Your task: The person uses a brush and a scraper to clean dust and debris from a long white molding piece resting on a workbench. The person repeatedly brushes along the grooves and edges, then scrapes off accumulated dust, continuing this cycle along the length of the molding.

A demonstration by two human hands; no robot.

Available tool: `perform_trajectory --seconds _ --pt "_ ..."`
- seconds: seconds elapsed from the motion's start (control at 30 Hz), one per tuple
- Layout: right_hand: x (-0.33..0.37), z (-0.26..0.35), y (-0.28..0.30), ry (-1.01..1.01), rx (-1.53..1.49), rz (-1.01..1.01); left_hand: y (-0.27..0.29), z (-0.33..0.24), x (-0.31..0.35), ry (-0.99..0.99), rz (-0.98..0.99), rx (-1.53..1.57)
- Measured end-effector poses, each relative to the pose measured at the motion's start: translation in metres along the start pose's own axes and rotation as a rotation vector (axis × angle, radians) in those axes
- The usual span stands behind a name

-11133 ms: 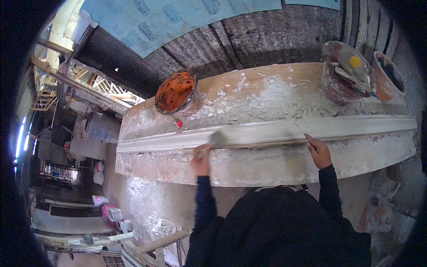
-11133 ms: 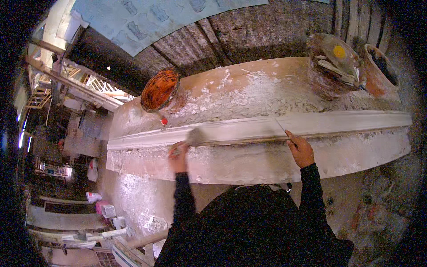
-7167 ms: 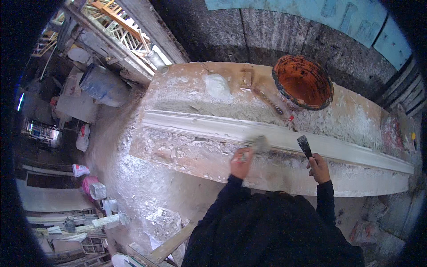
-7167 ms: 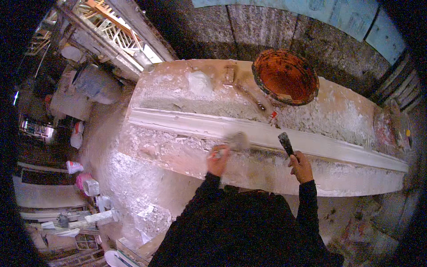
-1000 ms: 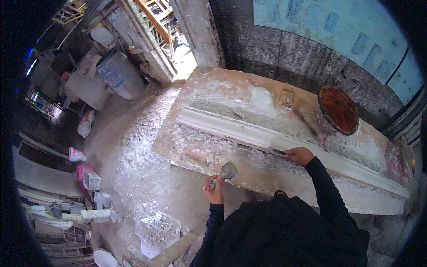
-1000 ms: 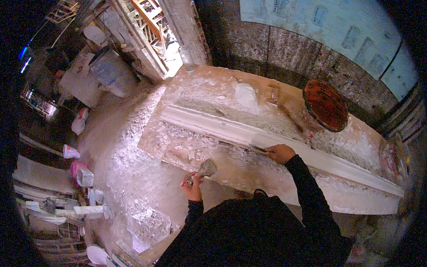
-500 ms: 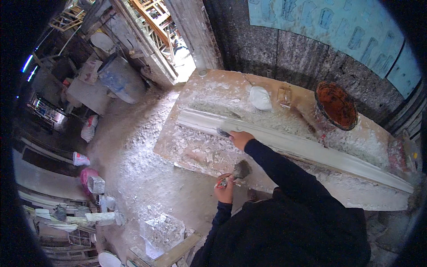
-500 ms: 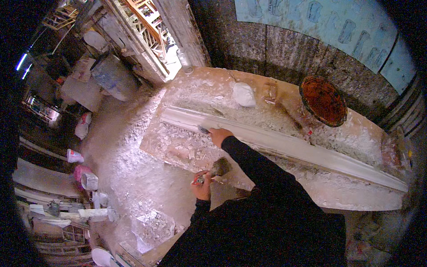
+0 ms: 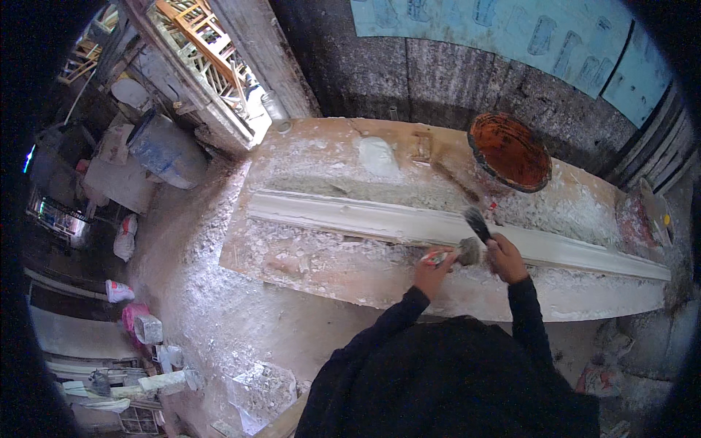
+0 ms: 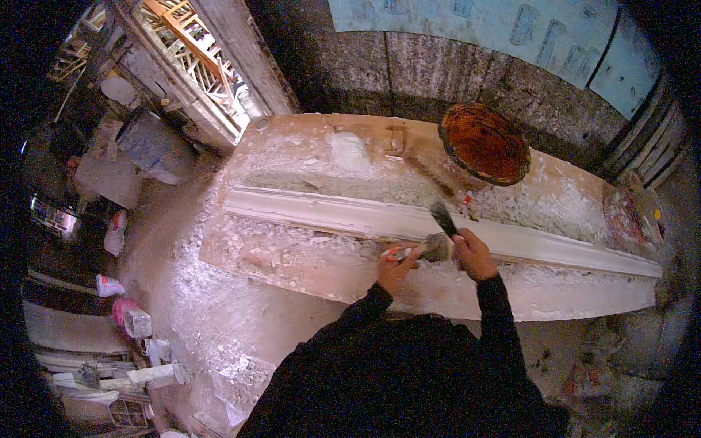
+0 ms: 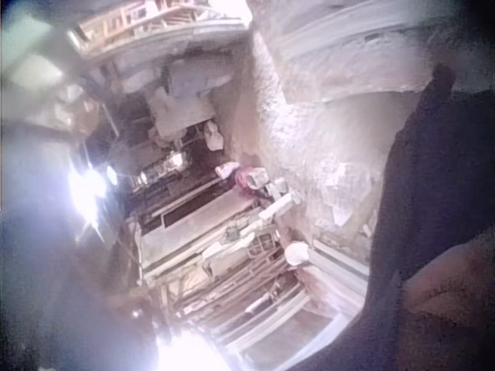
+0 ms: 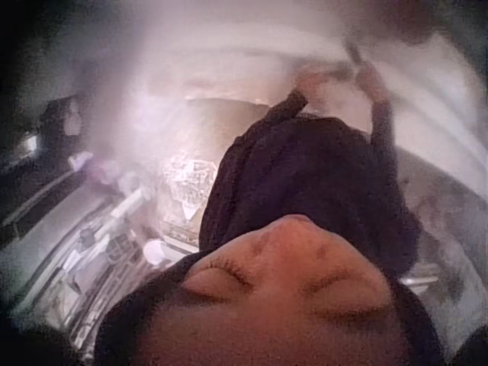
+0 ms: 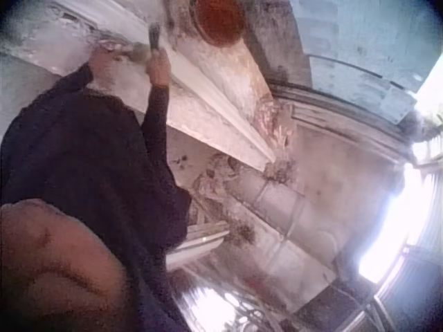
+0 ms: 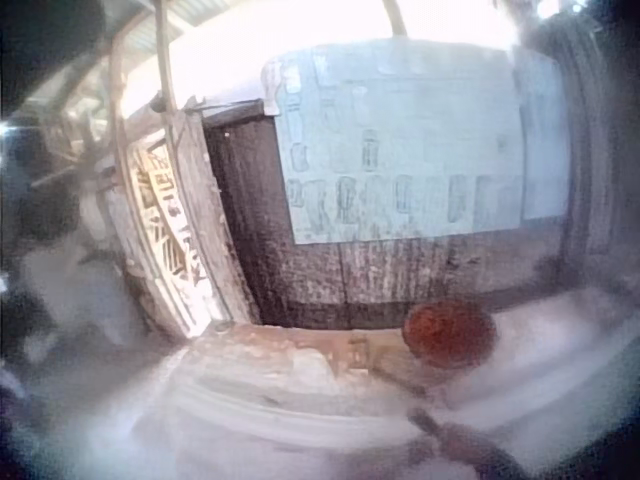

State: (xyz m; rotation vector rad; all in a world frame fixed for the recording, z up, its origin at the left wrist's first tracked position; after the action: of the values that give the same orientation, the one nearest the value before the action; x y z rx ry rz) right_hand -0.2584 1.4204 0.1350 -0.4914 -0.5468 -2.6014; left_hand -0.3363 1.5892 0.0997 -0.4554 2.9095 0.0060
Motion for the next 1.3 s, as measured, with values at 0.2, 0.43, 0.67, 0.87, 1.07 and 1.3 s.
perform_trajectory --seconds 0.2,0.43,0.67,0.87,1.07,1.3 --pt "0.065 -0.075 0.074 -0.119 -0.135 -0.194 -0.024 0.062 -0.009 -0.044 0.018 -0.139" --pt "0.072 -0.101 0.099 -0.129 0.0 -0.208 0.173 0.006 0.003 -0.085 -0.619 -0.289" --pt "0.042 -0.106 0.098 -0.009 0.163 -0.11 0.128 -0.012 0.005 -0.22 -0.654 -0.296" --pt "0.033 -0.09 0.088 0.058 0.253 -0.017 -0.078 0.023 0.008 -0.185 -0.187 -0.151" --pt "0.025 -0.107 0.09 0.055 0.286 -0.011 0.003 0.048 0.025 0.055 -0.387 0.038" --pt "0.019 -0.097 0.074 0.101 0.347 -0.016 0.216 -0.025 0.04 -0.294 -0.945 -0.607"
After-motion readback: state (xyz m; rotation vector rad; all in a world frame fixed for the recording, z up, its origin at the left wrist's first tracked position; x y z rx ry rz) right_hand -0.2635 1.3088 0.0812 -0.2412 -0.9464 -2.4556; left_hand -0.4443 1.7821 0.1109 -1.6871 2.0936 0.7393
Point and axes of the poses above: each hand's wrist, its own x-axis away from the middle knuckle, its own y-axis out of the back of the hand, z = x × y, the point moved 7 cm from there along -x, towards the middle knuckle, and after that the axes turned 8 degrees about -y, right-handed, at the moved point
